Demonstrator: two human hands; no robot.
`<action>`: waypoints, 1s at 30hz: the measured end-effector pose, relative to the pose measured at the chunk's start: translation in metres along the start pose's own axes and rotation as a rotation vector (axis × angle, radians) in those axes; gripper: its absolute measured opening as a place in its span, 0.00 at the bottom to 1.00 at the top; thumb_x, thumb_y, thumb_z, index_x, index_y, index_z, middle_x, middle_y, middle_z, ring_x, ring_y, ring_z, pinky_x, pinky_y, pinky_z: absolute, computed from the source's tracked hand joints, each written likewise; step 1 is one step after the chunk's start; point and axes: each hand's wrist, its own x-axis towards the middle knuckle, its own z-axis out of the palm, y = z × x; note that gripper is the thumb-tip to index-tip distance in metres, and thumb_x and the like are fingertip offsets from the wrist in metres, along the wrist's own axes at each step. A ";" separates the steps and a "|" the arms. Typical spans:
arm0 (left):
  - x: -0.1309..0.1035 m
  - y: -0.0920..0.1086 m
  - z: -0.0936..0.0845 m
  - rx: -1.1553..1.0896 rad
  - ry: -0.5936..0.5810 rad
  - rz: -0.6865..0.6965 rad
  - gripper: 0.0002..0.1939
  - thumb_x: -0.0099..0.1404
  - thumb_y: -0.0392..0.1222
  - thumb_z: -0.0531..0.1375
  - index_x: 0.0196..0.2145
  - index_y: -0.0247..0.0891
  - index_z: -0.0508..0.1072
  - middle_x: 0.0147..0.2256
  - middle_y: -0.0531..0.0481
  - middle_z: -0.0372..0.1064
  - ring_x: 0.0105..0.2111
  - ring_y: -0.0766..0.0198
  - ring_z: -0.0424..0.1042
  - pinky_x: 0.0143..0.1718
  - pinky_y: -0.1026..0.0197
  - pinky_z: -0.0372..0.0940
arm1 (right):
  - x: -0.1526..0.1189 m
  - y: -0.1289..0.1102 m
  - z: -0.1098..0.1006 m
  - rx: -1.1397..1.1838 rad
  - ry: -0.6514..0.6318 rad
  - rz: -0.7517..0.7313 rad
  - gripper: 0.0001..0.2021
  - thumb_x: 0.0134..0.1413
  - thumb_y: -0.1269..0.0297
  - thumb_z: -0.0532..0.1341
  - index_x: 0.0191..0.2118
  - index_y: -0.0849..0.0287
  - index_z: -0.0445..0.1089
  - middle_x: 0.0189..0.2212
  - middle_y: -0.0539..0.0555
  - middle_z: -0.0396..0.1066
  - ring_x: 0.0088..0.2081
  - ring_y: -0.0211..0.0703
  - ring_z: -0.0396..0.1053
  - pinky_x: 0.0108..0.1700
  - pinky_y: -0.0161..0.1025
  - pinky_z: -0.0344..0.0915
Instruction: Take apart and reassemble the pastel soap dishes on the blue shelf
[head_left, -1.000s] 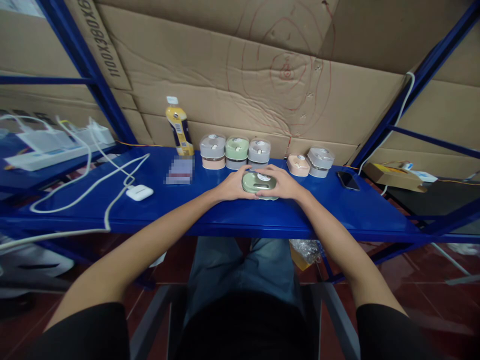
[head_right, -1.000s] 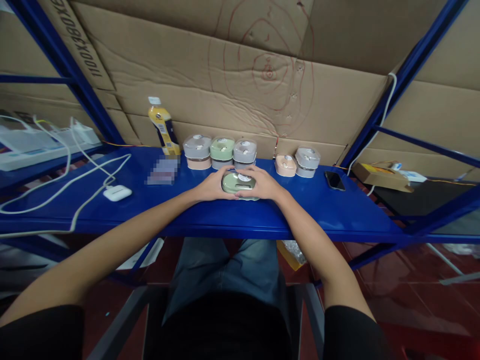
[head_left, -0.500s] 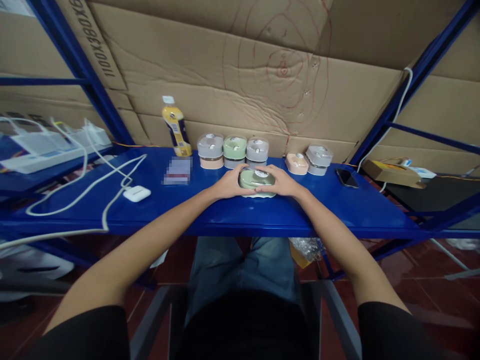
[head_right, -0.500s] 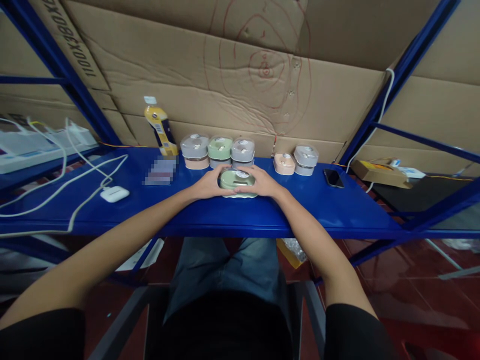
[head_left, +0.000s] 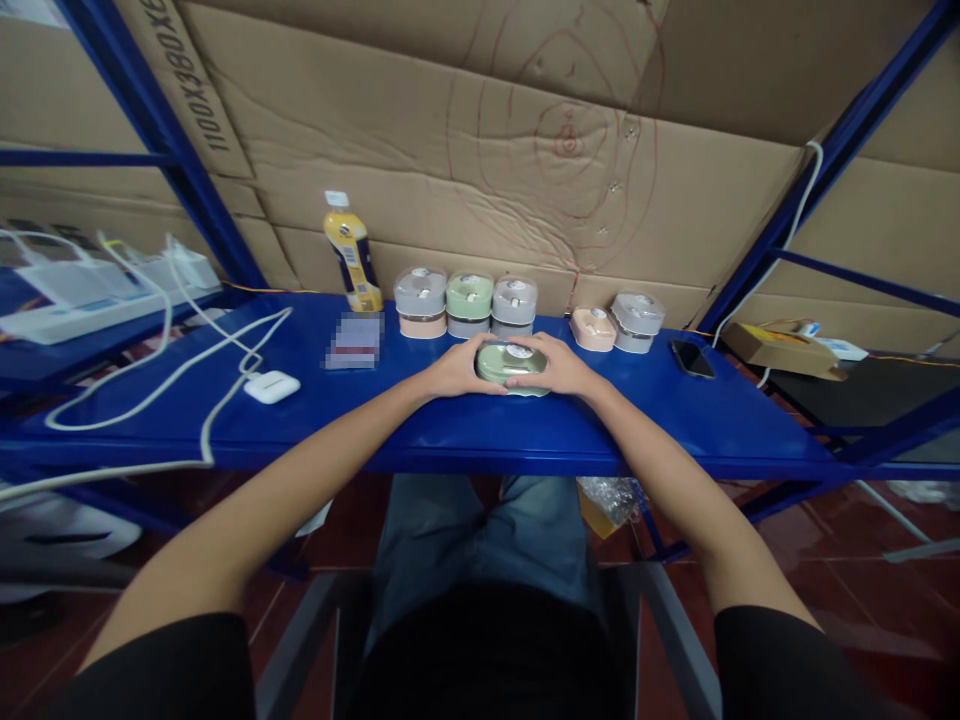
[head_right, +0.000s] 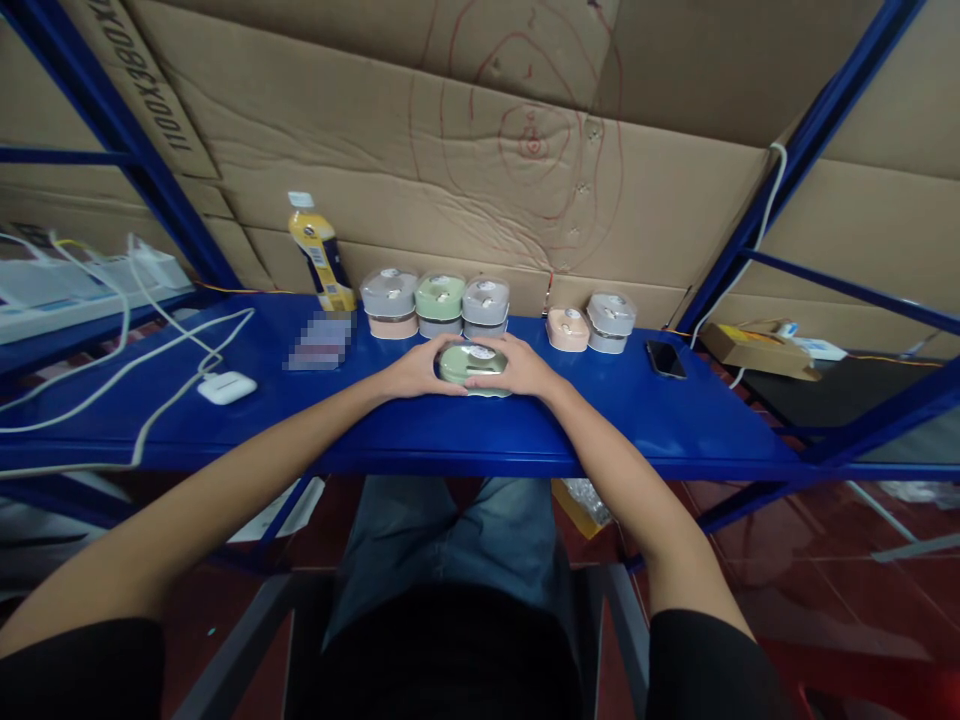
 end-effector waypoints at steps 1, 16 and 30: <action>0.000 0.000 0.000 0.026 -0.014 -0.005 0.55 0.49 0.65 0.79 0.67 0.38 0.67 0.64 0.34 0.74 0.64 0.35 0.74 0.65 0.39 0.69 | -0.001 -0.001 -0.001 -0.008 -0.028 -0.003 0.47 0.51 0.39 0.78 0.73 0.52 0.70 0.58 0.62 0.77 0.60 0.62 0.74 0.67 0.60 0.69; 0.000 -0.006 -0.003 0.172 -0.005 -0.005 0.36 0.65 0.60 0.67 0.63 0.36 0.70 0.59 0.32 0.78 0.60 0.38 0.78 0.64 0.38 0.71 | -0.039 0.006 -0.062 -0.427 -0.112 0.565 0.50 0.50 0.34 0.76 0.72 0.54 0.68 0.65 0.71 0.76 0.67 0.80 0.72 0.65 0.65 0.70; 0.004 -0.013 0.000 0.176 0.000 0.023 0.34 0.65 0.60 0.68 0.61 0.38 0.72 0.57 0.35 0.78 0.59 0.39 0.78 0.64 0.38 0.71 | 0.036 -0.020 -0.045 -0.518 0.258 0.570 0.26 0.75 0.48 0.57 0.62 0.66 0.73 0.56 0.78 0.78 0.61 0.78 0.75 0.65 0.66 0.68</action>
